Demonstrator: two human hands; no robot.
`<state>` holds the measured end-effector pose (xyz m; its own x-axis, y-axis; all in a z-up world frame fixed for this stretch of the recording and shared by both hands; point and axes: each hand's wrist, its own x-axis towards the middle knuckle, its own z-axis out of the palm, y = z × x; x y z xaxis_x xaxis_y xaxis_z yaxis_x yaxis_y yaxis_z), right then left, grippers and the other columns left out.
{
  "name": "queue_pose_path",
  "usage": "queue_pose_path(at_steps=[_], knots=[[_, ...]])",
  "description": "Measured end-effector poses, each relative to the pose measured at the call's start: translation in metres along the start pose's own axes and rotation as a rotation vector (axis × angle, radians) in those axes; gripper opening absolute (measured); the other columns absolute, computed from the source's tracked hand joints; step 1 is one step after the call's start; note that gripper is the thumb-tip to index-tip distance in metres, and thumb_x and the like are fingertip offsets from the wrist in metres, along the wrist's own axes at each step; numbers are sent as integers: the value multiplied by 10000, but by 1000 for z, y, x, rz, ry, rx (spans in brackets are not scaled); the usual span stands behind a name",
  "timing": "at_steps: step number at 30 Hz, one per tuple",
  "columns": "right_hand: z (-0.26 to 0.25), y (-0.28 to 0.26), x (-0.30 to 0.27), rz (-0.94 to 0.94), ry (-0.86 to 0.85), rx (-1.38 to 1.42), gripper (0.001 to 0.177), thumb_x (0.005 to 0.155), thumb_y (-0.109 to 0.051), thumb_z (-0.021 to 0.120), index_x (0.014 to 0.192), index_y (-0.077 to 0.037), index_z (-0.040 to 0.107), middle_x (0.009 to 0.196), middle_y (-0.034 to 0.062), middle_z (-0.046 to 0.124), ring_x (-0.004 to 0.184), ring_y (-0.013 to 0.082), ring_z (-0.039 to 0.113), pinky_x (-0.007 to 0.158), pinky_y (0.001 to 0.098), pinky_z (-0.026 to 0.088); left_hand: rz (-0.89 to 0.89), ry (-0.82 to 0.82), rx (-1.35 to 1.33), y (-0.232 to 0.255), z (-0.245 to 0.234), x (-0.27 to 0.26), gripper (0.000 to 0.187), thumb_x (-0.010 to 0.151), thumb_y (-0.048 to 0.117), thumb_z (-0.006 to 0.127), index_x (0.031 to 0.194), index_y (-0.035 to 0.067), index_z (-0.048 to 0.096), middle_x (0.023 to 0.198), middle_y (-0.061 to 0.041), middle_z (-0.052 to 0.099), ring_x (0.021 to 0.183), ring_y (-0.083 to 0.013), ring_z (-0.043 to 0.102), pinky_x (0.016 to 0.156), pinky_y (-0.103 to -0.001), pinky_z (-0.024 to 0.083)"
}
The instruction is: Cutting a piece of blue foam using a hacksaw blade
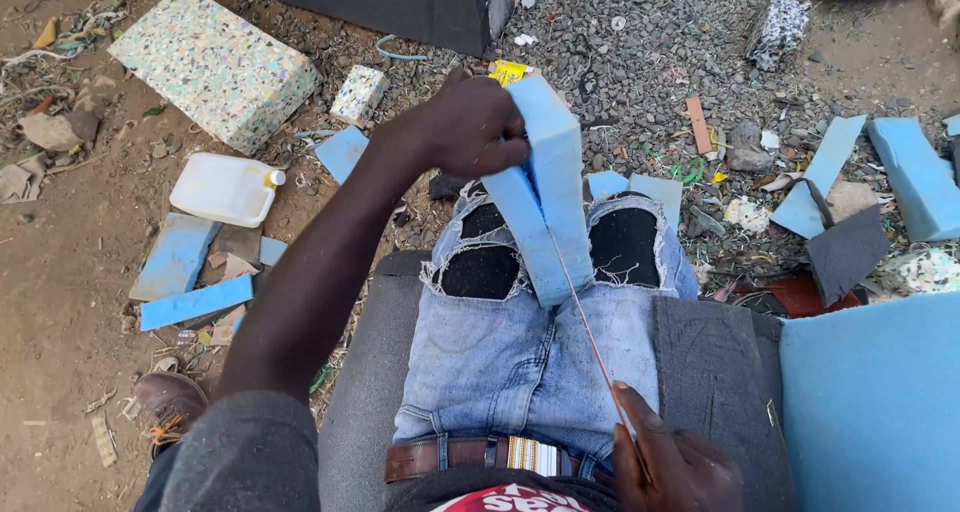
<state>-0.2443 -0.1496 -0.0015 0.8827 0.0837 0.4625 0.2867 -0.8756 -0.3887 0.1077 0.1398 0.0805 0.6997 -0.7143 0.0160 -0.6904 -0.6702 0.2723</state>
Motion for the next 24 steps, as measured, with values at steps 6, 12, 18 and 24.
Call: queue_pose_path(at_steps=[6, 12, 18, 24], knots=[[6, -2, 0, 52, -32, 0, 467, 928, -175, 773, 1393, -207, 754, 517, 53, 595, 435, 219, 534, 538, 396, 509, 24, -154, -125, 9, -13, 38, 213, 841, 277, 716, 759, 91, 778, 597, -65, 611, 555, -220, 522, 537, -454, 390], [24, 19, 27, -160, 2, -127, 456, 959, -186, 777, 1413, -204, 740, 573, 20, 621, 451, 173, 538, 512, 397, 496, 195, -45, -114, 6, 7, 36, 173, 758, 266, 678, 822, 237, 837, 809, 66, 811, 696, -217, 697, 659, -461, 473], [72, 15, 103, -147, -137, -56, 431, 1005, -150, 655, 1434, -169, 689, 458, -67, 489, 337, 122, 422, 359, 343, 384, 176, -23, -79, 3, 12, 31, 205, 811, 287, 650, 873, 266, 845, 886, 95, 832, 805, -220, 734, 728, -465, 493], [75, -5, 155, -114, -136, 73, 384, 1004, -40, 626, 1378, -78, 704, 512, 147, 660, 426, 377, 669, 413, 459, 481, -28, -86, -162, 20, 2, 22, 255, 824, 319, 662, 952, 250, 871, 905, -80, 819, 1004, -424, 765, 1056, -542, 467]])
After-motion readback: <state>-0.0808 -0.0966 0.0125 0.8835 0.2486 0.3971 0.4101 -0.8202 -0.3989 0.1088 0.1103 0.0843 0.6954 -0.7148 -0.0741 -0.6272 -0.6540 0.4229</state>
